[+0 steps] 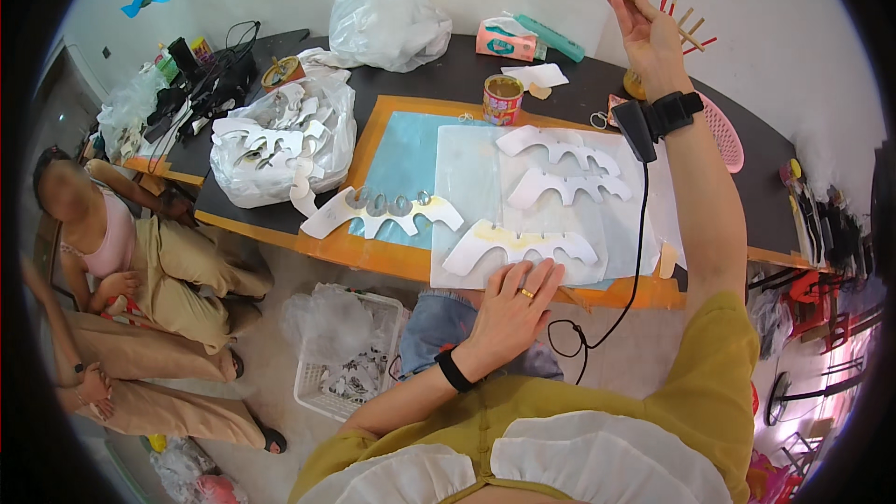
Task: Applying adhesive or paint to white shoe components using a brush on a workshop table.
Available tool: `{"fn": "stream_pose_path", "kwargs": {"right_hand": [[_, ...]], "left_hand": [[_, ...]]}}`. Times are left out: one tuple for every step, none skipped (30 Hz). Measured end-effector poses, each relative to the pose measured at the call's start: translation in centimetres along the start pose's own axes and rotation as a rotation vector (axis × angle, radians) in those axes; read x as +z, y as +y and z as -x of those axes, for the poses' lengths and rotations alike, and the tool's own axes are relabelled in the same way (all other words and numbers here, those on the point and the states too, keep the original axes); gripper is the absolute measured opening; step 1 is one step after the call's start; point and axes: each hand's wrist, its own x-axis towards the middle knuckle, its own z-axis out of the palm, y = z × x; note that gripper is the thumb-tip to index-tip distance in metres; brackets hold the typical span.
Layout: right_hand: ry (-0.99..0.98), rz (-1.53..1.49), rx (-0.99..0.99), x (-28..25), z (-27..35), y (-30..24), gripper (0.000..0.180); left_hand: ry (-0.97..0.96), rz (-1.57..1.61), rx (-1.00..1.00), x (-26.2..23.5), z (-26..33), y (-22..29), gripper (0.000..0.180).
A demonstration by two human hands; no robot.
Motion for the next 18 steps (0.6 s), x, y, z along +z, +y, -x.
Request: {"fn": "stream_pose_path", "kwargs": {"right_hand": [[-0.007, -0.003, -0.001, 0.3, 0.3, -0.1, 0.016], [0.015, 0.009, -0.004, 0.5, 0.6, 0.0, 0.015], [0.041, 0.023, -0.008, 0.6, 0.9, -0.1, 0.014], [0.040, 0.022, -0.007, 0.4, 0.9, 0.1, 0.014], [0.046, 0.017, 0.001, 0.0, 1.0, 0.3, 0.014], [0.051, 0.012, 0.009, -0.4, 1.1, 0.4, 0.014], [0.056, 0.012, 0.014, -0.7, 1.1, 0.4, 0.014], [0.063, -0.003, 0.019, -1.1, 1.1, 0.4, 0.015], [0.076, -0.018, 0.026, -1.7, 1.2, 0.4, 0.016], [0.094, -0.015, 0.030, -2.2, 1.0, 0.2, 0.016], [0.061, 0.006, 0.005, -2.7, 0.7, -0.4, 0.018], [0.038, 0.025, -0.006, -3.4, 1.2, -0.3, 0.020], [0.068, 0.028, 0.012, -3.3, 2.5, -0.4, 0.020], [0.085, 0.013, 0.066, -3.2, 3.7, -0.7, 0.015], [0.102, 0.002, 0.115, -2.9, 5.2, -1.4, 0.010], [0.126, 0.020, 0.219, -3.0, 6.8, -2.4, 0.005], [0.156, 0.028, 0.225, -4.6, 8.5, -2.9, 0.005], [0.016, 0.100, 0.191, -6.3, 10.3, -3.8, 0.013]], "left_hand": [[0.003, 0.003, 0.007, -0.2, 0.1, 0.0, 0.074], [0.004, 0.006, 0.012, -0.3, 0.1, 0.0, 0.075], [0.006, 0.005, 0.012, -0.3, 0.1, 0.0, 0.075], [0.003, 0.009, 0.006, -0.3, 0.2, 0.1, 0.075], [-0.002, 0.014, -0.001, -0.2, 0.4, 0.1, 0.076], [-0.004, 0.014, -0.004, -0.2, 0.5, 0.1, 0.076], [-0.006, 0.001, 0.009, -0.2, 0.5, 0.1, 0.076], [-0.012, -0.011, 0.022, -0.1, 0.5, 0.0, 0.076], [-0.025, -0.004, 0.019, 0.0, 0.5, 0.0, 0.076], [-0.019, -0.009, 0.030, 0.2, 0.4, 0.1, 0.075], [-0.016, -0.011, 0.044, 0.3, 0.1, 0.1, 0.075], [-0.016, -0.023, 0.038, 0.4, 0.0, 0.0, 0.073], [-0.046, -0.008, 0.026, 0.3, 0.0, -0.2, 0.073], [-0.033, -0.026, 0.012, 0.2, 0.0, -0.4, 0.074], [-0.017, -0.040, 0.001, 0.1, 0.0, -0.3, 0.074], [-0.042, -0.019, 0.000, 0.1, -0.2, -0.3, 0.074], [-0.027, -0.029, 0.003, 0.0, -0.4, -0.3, 0.074], [-0.007, -0.042, 0.008, -0.1, -0.4, -0.2, 0.074]]}}
